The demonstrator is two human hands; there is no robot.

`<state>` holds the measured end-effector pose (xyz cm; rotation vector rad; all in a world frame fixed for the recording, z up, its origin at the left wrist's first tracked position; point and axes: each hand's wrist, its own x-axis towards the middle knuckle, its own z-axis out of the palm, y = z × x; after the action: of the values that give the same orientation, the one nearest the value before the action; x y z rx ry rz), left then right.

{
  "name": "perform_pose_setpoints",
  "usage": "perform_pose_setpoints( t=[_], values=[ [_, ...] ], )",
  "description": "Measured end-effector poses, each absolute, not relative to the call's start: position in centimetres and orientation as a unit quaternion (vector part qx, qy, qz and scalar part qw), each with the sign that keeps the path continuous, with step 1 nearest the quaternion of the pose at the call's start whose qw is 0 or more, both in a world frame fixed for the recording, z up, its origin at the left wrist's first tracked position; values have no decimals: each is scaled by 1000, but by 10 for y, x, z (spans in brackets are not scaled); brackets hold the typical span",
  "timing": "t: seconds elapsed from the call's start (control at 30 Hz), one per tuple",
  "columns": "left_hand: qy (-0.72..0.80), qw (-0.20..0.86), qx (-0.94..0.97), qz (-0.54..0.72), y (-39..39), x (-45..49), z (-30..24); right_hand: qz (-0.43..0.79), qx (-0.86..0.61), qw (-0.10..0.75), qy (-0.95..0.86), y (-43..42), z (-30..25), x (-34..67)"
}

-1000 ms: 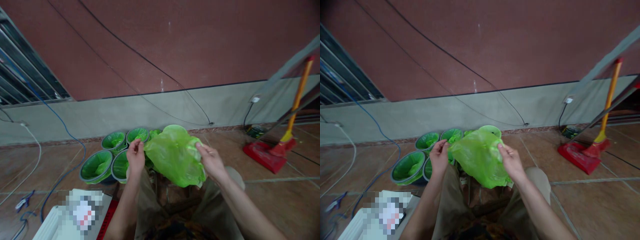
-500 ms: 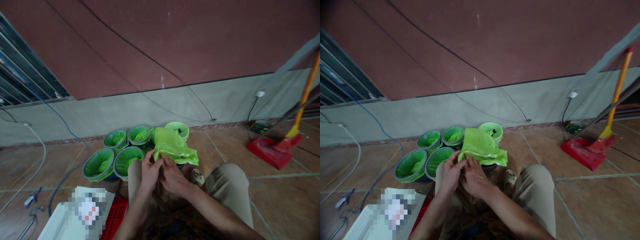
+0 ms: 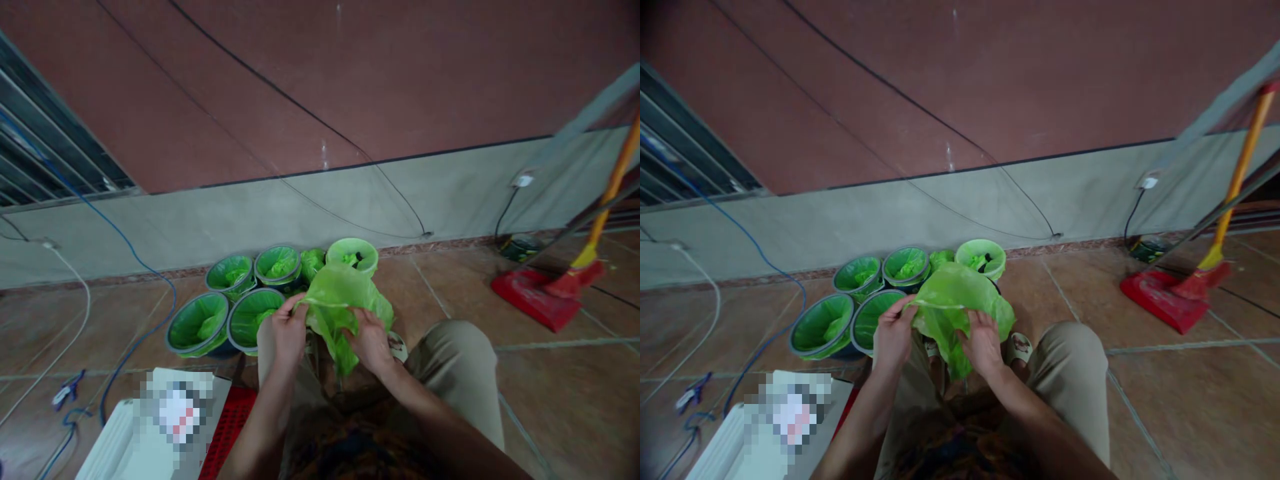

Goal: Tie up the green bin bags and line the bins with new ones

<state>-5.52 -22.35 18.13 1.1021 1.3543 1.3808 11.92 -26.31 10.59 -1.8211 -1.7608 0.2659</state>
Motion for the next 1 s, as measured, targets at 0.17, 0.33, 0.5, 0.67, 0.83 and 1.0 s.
perform_pose_setpoints(
  t=[0.17,0.33,0.5,0.67,0.83,1.0],
  values=[
    [551,441,437,557,-225,-52,183,146,-704,324,-615,-260,83,116],
    [537,448,451,555,-226,-43,178,215,-676,323,-627,-261,79,103],
    [556,380,471,570,-215,-63,173,187,-710,274,-621,-261,72,122],
    [603,219,529,555,-194,-101,164,125,-703,277,-642,-259,88,167],
    [643,127,577,487,-180,-126,156,25,-737,235,-633,-255,122,211],
    [615,108,644,443,-166,-139,150,-32,-768,170,-617,-247,154,259]
  ],
)
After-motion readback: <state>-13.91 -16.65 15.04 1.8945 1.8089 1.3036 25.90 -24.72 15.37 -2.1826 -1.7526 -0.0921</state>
